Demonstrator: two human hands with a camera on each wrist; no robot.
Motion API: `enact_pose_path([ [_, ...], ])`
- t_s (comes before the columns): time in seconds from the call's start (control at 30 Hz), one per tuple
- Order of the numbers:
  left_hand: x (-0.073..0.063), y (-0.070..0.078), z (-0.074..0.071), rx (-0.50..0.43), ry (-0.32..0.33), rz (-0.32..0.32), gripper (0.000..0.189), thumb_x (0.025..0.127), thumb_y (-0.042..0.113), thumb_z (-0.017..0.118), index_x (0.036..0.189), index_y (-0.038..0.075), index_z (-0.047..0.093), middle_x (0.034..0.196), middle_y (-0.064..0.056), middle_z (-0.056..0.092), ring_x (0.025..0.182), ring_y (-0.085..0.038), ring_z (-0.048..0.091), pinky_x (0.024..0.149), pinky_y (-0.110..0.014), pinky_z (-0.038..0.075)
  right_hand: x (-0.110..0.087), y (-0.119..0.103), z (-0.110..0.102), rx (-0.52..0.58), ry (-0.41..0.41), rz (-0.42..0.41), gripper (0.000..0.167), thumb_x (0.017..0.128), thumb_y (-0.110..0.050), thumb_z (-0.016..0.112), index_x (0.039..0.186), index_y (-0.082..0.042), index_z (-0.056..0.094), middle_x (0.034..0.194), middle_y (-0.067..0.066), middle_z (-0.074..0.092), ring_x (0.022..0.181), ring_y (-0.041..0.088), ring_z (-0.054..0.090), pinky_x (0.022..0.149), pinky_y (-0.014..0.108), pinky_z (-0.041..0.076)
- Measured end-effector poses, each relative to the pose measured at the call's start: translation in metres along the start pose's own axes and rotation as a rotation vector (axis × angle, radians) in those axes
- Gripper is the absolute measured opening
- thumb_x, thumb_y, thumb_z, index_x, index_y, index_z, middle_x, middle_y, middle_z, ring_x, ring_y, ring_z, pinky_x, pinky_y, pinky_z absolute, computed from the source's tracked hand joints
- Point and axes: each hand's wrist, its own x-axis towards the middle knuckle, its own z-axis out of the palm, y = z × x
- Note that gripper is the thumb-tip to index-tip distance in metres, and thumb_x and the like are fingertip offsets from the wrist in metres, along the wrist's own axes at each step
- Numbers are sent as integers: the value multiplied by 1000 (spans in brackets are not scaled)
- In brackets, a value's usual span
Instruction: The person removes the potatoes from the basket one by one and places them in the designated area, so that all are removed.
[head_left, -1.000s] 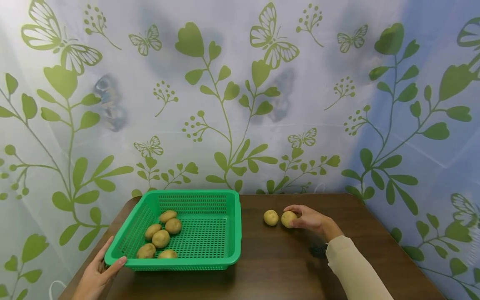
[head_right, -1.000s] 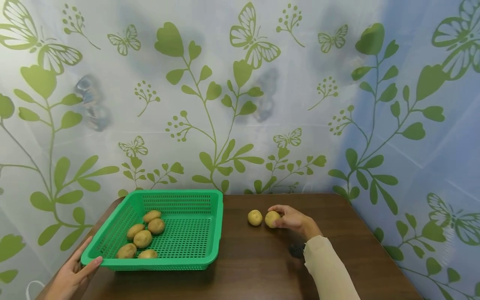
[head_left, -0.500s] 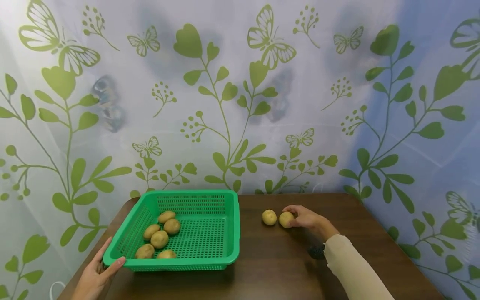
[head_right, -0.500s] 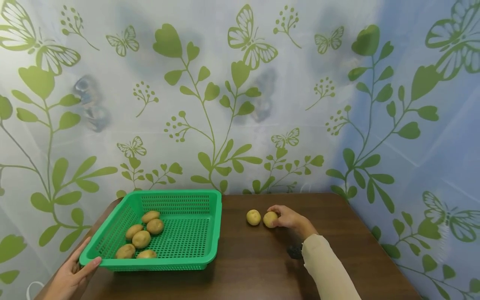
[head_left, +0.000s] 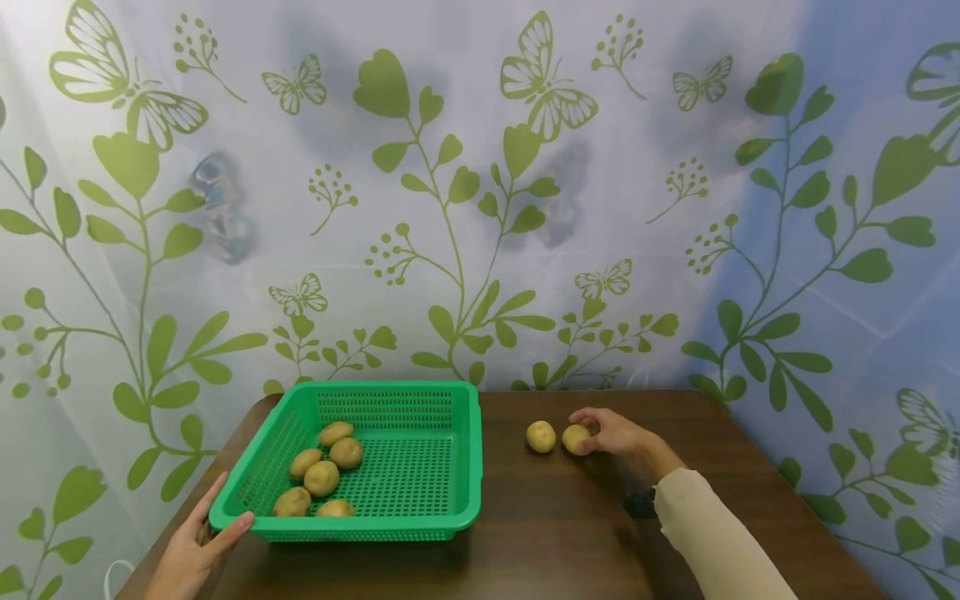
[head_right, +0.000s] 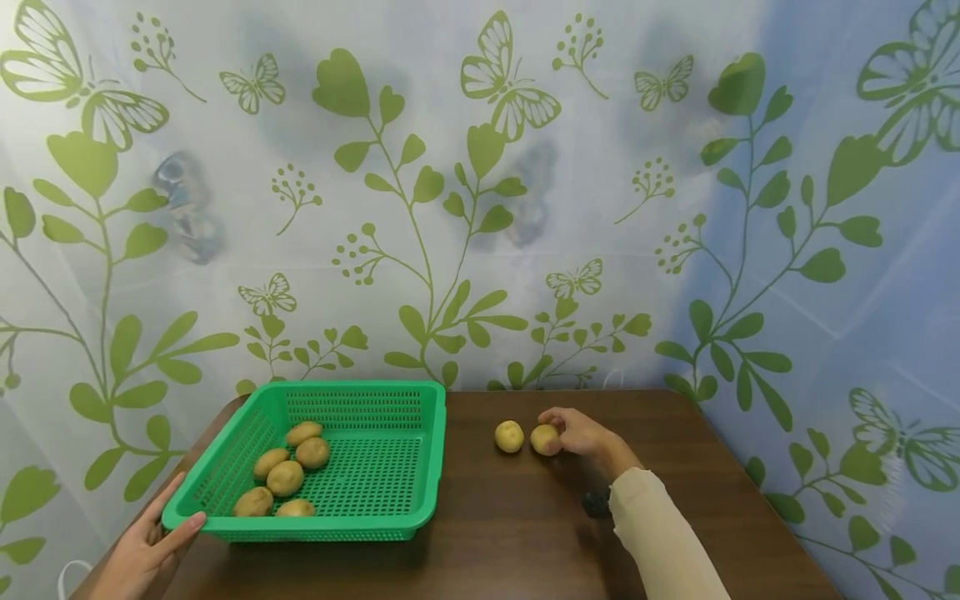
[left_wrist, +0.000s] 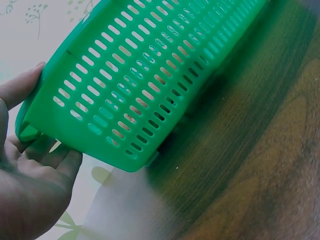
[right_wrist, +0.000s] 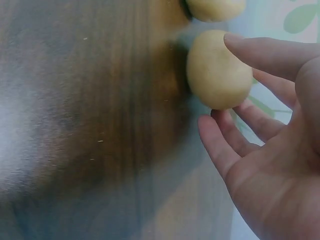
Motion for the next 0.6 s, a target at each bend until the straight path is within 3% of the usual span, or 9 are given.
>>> enact_pose_path([
  [0.2,0,1,2,38,13,-3,92,107,23,63,165,5,-6,157,-38,17,100,18,52,85,-16,53,4,-8,-10,-139,2,-89,47,93,-6,76,135,5,58,135,30,53,126,48,48,99,60,47],
  [0.37,1,1,1,66,10,-12,93,107,26,63,165,6,-7,158,-38,18,99,19,50,83,-14,52,8,-18,-14,-168,11,-119,41,95,-8,75,133,1,61,139,31,53,131,50,47,103,62,44],
  [0.6,2,3,-2,107,2,-34,94,107,30,62,165,10,-9,160,-39,14,96,22,45,81,-13,51,12,-32,-16,-148,-51,-146,45,97,-8,73,138,1,59,142,30,53,131,51,48,102,59,47],
])
